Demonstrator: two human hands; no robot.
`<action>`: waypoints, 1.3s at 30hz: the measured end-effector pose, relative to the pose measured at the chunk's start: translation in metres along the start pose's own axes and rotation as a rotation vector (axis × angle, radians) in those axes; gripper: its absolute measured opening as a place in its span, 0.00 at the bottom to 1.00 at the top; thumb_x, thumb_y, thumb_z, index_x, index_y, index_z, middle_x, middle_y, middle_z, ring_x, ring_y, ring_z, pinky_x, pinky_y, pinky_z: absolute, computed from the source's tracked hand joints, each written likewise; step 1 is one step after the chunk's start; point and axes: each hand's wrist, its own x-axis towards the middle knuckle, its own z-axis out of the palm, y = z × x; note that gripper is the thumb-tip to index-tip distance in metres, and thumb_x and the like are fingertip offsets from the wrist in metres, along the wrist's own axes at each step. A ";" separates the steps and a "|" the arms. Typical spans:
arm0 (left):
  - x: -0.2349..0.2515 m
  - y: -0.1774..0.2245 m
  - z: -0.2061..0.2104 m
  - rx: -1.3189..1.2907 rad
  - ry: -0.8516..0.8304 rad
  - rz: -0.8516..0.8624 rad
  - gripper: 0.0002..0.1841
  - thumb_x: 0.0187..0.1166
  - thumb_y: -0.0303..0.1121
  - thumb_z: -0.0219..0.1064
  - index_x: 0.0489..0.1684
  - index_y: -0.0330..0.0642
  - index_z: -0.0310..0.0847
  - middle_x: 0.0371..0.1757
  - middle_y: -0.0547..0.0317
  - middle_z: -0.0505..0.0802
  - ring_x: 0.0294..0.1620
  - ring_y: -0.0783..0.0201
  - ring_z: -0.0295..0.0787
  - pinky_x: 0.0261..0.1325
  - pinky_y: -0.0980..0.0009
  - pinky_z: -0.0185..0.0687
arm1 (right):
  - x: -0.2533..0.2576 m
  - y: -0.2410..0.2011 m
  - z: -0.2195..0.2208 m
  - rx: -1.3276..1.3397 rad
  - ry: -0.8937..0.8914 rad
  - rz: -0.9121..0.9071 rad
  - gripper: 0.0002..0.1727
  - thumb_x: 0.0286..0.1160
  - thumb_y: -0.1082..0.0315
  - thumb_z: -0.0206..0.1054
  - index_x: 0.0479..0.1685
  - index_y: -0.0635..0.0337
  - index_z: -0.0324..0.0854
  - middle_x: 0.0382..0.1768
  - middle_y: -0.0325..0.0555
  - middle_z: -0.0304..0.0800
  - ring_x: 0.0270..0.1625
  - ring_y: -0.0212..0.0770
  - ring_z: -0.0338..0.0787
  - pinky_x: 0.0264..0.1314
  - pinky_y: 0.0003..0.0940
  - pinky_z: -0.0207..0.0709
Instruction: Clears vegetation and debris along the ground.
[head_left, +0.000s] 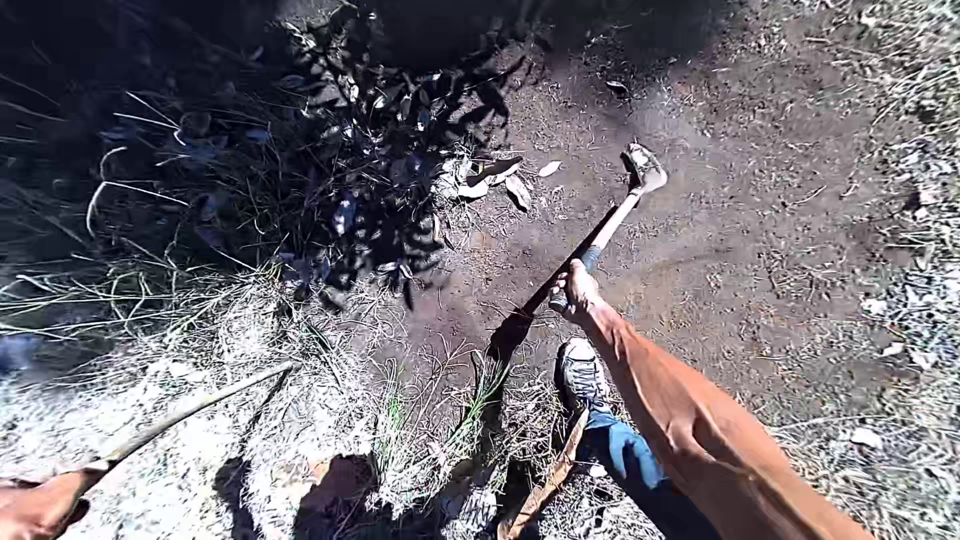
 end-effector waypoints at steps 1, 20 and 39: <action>-0.002 -0.001 0.008 0.017 0.044 -0.028 0.26 0.87 0.43 0.59 0.71 0.27 0.76 0.62 0.33 0.87 0.56 0.48 0.87 0.64 0.47 0.80 | -0.024 0.085 0.018 -0.100 -0.028 0.016 0.32 0.86 0.30 0.45 0.40 0.50 0.73 0.17 0.38 0.73 0.15 0.35 0.77 0.19 0.35 0.78; 0.018 -0.040 0.043 0.080 0.175 0.043 0.17 0.78 0.44 0.66 0.48 0.40 0.91 0.57 0.33 0.92 0.64 0.35 0.87 0.67 0.33 0.77 | -0.040 0.046 0.176 -0.184 0.009 -0.090 0.28 0.88 0.39 0.49 0.46 0.58 0.74 0.20 0.44 0.79 0.16 0.40 0.81 0.19 0.40 0.81; 0.000 -0.006 0.053 0.124 0.163 0.001 0.17 0.79 0.42 0.64 0.50 0.40 0.91 0.56 0.33 0.92 0.63 0.35 0.88 0.67 0.33 0.77 | -0.067 0.145 0.053 -0.843 -0.172 -0.020 0.28 0.89 0.41 0.56 0.69 0.55 0.75 0.26 0.52 0.85 0.20 0.47 0.86 0.27 0.48 0.85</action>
